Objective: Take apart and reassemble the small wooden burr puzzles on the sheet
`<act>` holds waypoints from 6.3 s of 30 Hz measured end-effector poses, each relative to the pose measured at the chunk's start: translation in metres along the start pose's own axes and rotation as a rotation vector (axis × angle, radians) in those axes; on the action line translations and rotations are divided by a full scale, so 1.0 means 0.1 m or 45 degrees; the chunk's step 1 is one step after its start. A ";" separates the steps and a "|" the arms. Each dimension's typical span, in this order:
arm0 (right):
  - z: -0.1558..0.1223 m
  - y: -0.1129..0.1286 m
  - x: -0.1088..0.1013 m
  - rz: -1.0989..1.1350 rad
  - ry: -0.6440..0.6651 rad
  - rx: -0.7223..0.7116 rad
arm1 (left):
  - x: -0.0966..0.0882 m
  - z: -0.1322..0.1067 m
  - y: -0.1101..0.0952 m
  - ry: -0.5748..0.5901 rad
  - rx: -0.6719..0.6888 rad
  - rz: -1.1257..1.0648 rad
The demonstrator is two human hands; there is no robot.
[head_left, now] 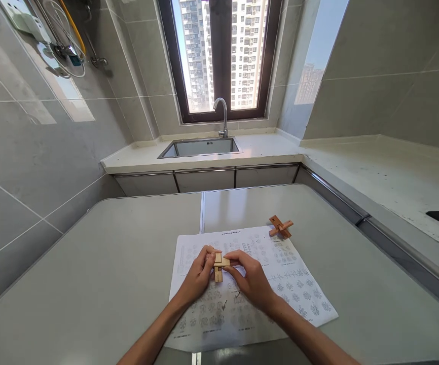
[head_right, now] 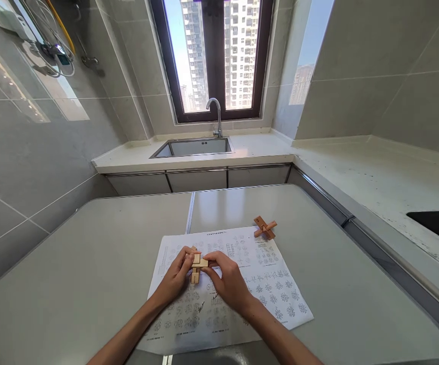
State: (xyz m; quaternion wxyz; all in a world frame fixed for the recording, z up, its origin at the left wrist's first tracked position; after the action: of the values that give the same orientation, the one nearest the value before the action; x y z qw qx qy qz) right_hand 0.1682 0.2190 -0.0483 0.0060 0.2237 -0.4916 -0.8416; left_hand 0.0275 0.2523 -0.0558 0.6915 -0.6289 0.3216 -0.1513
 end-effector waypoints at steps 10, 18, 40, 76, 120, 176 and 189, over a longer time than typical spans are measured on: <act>-0.01 0.03 0.01 -0.146 -0.007 -0.045 | 0.06 0.02 0.06 0.054 0.008 -0.087; 0.02 -0.03 -0.01 0.012 0.027 0.038 | 0.04 0.01 0.04 0.052 0.005 -0.041; 0.02 -0.13 0.08 -0.226 0.157 0.136 | -0.47 -0.02 0.26 -0.397 -0.099 -0.504; 0.01 -0.25 -0.15 -0.043 -0.058 0.392 | -0.24 -0.05 -0.04 -0.163 0.054 0.569; 0.02 -0.04 -0.02 -0.043 -0.008 0.153 | -0.04 -0.10 -0.15 -0.217 0.214 0.816; -0.01 -0.17 0.23 0.200 0.133 0.263 | -0.05 -0.09 -0.20 -0.190 0.050 0.975; -0.03 -0.27 0.13 0.196 0.112 0.394 | -0.05 -0.05 -0.15 -0.085 -0.004 0.284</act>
State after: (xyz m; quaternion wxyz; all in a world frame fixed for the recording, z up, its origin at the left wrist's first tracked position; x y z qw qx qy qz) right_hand 0.1635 0.2275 -0.0769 0.0573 0.2203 -0.6301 -0.7424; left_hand 0.0234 0.2494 -0.0399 0.7134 -0.5949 0.3668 -0.0519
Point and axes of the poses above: each hand's wrist, its own z-axis towards the middle knuckle, its own x-axis out of the palm, y = z × x, the point moved 9 cm from there along z, towards the middle knuckle, and after that the axes turned 15 degrees about y, right-handed, at the moved point
